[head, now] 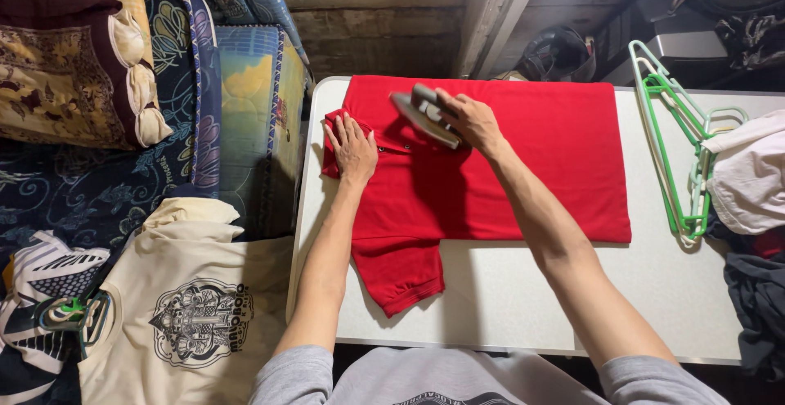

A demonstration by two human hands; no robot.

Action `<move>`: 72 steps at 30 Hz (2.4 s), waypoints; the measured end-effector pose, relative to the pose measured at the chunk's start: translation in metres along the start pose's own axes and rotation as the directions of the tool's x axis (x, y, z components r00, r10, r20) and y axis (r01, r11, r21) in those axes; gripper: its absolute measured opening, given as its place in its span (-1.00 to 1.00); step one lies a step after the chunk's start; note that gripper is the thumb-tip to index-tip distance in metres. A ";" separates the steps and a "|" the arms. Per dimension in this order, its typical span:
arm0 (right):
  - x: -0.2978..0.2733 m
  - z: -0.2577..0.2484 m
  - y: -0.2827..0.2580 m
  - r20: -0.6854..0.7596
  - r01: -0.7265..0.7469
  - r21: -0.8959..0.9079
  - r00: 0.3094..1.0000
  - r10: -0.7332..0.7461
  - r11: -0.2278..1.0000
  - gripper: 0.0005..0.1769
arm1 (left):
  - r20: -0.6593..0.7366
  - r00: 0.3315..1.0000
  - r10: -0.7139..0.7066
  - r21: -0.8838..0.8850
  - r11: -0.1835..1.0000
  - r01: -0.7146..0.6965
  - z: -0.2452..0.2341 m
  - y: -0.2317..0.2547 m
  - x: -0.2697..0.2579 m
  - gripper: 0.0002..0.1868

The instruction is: The person irons a red polo shirt laid flat on a white table using a handheld iron. After ironing, the person places the shirt on a green hanger.

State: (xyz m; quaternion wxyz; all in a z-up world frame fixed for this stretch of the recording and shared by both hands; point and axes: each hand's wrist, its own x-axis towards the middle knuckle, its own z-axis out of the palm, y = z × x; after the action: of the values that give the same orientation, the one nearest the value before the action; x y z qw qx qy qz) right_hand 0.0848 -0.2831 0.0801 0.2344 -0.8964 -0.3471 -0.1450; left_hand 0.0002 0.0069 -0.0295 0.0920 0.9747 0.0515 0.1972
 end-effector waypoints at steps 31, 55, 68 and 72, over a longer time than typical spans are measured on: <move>-0.025 0.002 0.003 -0.158 -0.174 -0.185 0.977 0.146 0.967 -0.41 | 0.028 0.984 0.178 -0.211 0.963 -0.168 0.016 0.083 -0.004 -0.23; -0.061 -0.016 0.005 -0.095 -0.247 -0.102 0.967 0.238 0.964 -0.26 | -0.028 0.960 0.280 -0.223 0.934 -0.279 0.031 0.119 -0.022 -0.31; -0.100 -0.046 0.012 0.022 -0.050 0.056 0.999 0.049 0.997 -0.38 | 0.080 0.964 0.255 -0.148 0.959 -0.241 0.020 0.139 -0.038 -0.31; -0.093 -0.033 0.028 -0.096 -0.152 -0.083 0.985 0.144 0.985 -0.36 | 0.117 0.959 0.259 -0.150 0.959 -0.240 0.014 0.140 -0.036 -0.17</move>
State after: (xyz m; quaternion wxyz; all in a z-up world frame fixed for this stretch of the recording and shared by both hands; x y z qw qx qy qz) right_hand 0.0337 -0.3697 0.0595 0.2193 -0.9220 -0.2618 -0.1825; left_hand -0.0185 -0.1373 -0.0279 0.1349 0.9761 -0.0917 0.1438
